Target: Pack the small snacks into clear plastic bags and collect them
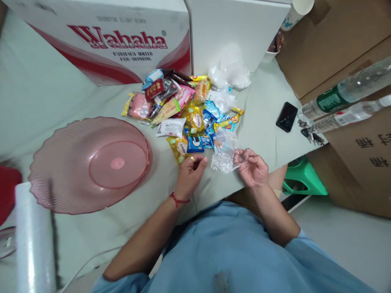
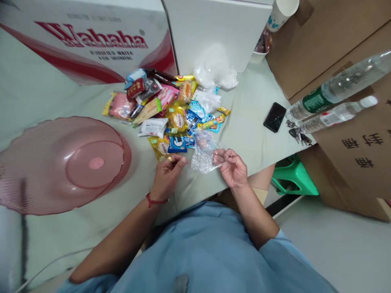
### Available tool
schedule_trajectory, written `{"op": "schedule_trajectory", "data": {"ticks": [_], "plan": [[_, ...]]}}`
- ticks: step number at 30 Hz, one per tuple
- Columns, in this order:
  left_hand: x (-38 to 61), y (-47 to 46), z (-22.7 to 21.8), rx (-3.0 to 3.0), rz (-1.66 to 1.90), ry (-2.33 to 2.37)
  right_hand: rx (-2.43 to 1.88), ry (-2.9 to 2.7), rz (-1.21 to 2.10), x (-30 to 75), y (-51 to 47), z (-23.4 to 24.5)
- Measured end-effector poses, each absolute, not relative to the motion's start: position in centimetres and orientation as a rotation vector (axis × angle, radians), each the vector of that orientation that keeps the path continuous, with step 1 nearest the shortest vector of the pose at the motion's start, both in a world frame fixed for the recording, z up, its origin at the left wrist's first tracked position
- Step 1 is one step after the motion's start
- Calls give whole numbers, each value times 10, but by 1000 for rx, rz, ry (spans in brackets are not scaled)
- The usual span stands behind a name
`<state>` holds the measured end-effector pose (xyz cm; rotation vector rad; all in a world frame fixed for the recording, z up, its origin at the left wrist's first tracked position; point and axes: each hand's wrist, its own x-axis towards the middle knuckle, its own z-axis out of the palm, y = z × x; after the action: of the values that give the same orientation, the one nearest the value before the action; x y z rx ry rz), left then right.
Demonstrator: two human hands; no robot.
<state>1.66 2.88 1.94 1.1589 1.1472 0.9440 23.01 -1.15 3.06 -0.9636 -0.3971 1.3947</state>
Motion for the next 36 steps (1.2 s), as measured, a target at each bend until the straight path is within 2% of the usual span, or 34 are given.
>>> {"op": "schedule_trajectory", "data": {"ticks": [3,8,15,20,25,27,32,36], "plan": [[16,27,21,1274,762,1139,-969,-427,1393,228,-13,30],[19,28,13,1238,700,1194,-956,-502,1436,214,-16,25],[20,29,4,968,858,973,-946,-829,1517,219,-22,38],[13,23,-5,856,856,818,-1195,-818,1283,239,-9,43],[12,28,3,1060,719,728,-1258,-981,1516,220,-1,29],[13,31,8,1133,711,742,-1296,-976,1483,213,1,25],[15,39,7,1033,955,1007,-1400,-888,1261,225,2,19],[13,41,7,866,1118,996,-1418,-852,1213,239,-5,15]]}}
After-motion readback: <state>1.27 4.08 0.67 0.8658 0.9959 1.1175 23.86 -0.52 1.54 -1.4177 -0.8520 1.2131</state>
